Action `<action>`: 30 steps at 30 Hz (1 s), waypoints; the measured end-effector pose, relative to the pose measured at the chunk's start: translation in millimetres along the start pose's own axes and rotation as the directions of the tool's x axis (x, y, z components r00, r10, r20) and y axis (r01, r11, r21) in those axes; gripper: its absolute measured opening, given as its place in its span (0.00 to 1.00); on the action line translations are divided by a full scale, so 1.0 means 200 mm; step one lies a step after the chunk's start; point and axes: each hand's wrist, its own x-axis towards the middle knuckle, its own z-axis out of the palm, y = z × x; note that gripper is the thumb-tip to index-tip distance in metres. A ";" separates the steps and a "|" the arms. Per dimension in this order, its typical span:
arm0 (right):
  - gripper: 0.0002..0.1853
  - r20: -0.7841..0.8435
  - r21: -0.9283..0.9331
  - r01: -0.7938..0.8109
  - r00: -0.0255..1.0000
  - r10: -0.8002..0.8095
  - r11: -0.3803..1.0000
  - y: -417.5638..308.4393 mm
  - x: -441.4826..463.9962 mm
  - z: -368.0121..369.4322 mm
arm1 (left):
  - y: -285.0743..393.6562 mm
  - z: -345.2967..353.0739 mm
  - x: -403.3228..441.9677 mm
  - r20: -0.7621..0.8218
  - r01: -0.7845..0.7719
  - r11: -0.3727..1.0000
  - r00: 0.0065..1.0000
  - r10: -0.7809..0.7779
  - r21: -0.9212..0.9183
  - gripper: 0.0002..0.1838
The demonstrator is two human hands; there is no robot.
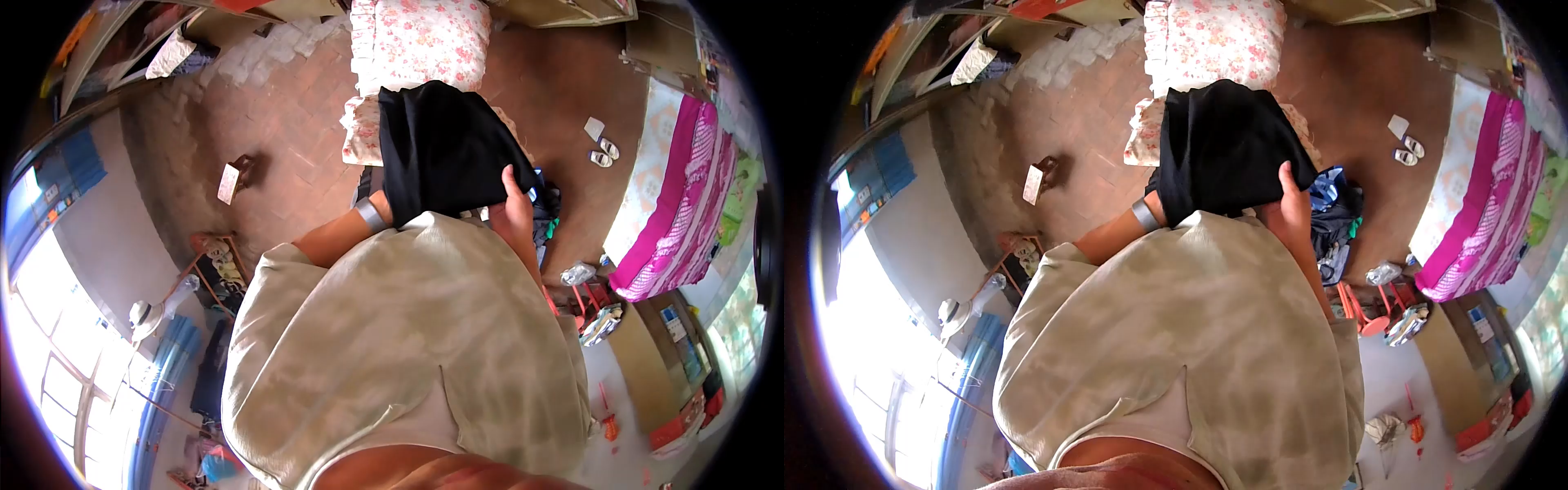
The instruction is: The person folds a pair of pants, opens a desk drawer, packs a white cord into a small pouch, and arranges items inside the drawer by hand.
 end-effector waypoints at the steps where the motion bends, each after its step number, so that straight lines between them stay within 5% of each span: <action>1: 0.24 0.033 -0.038 0.033 0.999 -0.032 0.999 -0.02 0.01 -0.01 | 0.01 0.00 -0.03 -0.007 -0.013 1.000 1.000 0.013 -0.008 0.28; 2: 0.24 0.035 -0.098 0.071 0.997 -0.068 0.993 -0.05 0.00 0.02 | 0.01 0.00 -0.05 0.010 0.167 0.873 0.983 -0.183 -0.458 0.28; 3: 0.24 0.040 -0.158 0.110 0.994 -0.104 0.981 -0.08 -0.02 0.07 | 0.03 -0.01 -0.07 0.121 0.294 0.527 0.934 -0.337 -0.797 0.28; 4: 0.24 0.019 -0.181 0.129 0.992 -0.128 0.975 -0.11 -0.04 0.14 | 0.07 0.00 -0.11 0.117 0.278 0.419 0.921 -0.370 -0.864 0.30; 7: 0.24 0.092 -0.278 0.178 0.983 -0.158 0.944 -0.12 -0.06 0.28 | 0.01 -0.03 -0.22 -0.040 0.080 0.425 0.964 -0.264 -0.902 0.39; 8: 0.24 0.142 -0.313 0.190 0.978 -0.152 0.931 -0.12 -0.09 0.34 | -0.05 -0.05 -0.25 0.147 0.145 0.048 0.988 0.047 -0.988 0.43; 9: 0.24 0.156 -0.339 0.188 0.977 -0.142 0.922 -0.13 -0.10 0.41 | 0.01 -0.03 -0.27 0.133 0.131 0.033 0.988 0.073 -0.991 0.43; 11: 0.23 0.184 -0.369 0.231 0.968 -0.173 0.900 -0.12 -0.13 0.50 | 0.15 0.06 -0.31 -0.159 -0.064 0.423 0.968 -0.193 -0.904 0.44; 13: 0.15 0.245 -0.394 0.246 0.957 -0.157 0.886 -0.14 -0.13 0.57 | 0.30 0.17 -0.33 -0.232 -0.060 0.529 0.936 -0.266 -0.847 0.39; 15: 0.16 0.233 -0.476 0.271 0.956 -0.177 0.836 -0.19 -0.11 0.61 | 0.24 0.11 -0.30 -0.319 -0.004 0.816 0.922 -0.221 -0.577 0.35; 19: 0.17 0.303 -0.495 0.298 0.939 -0.159 0.816 -0.28 -0.12 0.72 | 0.28 0.14 -0.24 -0.246 0.012 0.677 0.927 -0.284 -0.736 0.36; 23: 0.19 0.321 -0.468 0.234 0.944 -0.083 0.852 -0.39 -0.13 0.75 | 0.09 0.14 0.03 -0.115 -0.033 0.548 0.986 -0.117 -0.836 0.44; 25: 0.19 0.305 -0.417 0.175 0.951 -0.044 0.892 -0.46 -0.11 0.73 | 0.10 0.17 0.15 -0.099 -0.005 0.513 0.983 -0.157 -0.858 0.48; 27: 0.20 0.315 -0.396 0.132 0.949 0.000 0.909 -0.55 -0.09 0.69 | 0.07 0.21 0.31 0.142 0.163 0.152 0.980 -0.139 -0.975 0.50; 28: 0.20 0.324 -0.370 0.112 0.946 0.015 0.922 -0.60 -0.06 0.67 | 0.06 0.25 0.38 0.169 0.165 0.144 0.986 0.016 -0.976 0.47; 29: 0.20 0.335 -0.347 0.089 0.942 0.035 0.934 -0.65 -0.04 0.64 | 0.04 0.30 0.46 0.151 0.146 0.147 0.988 0.027 -0.978 0.47; 30: 0.20 0.346 -0.323 0.088 0.938 0.031 0.942 -0.71 0.01 0.61 | 0.01 0.34 0.55 -0.026 -0.036 0.174 0.998 0.059 -0.984 0.43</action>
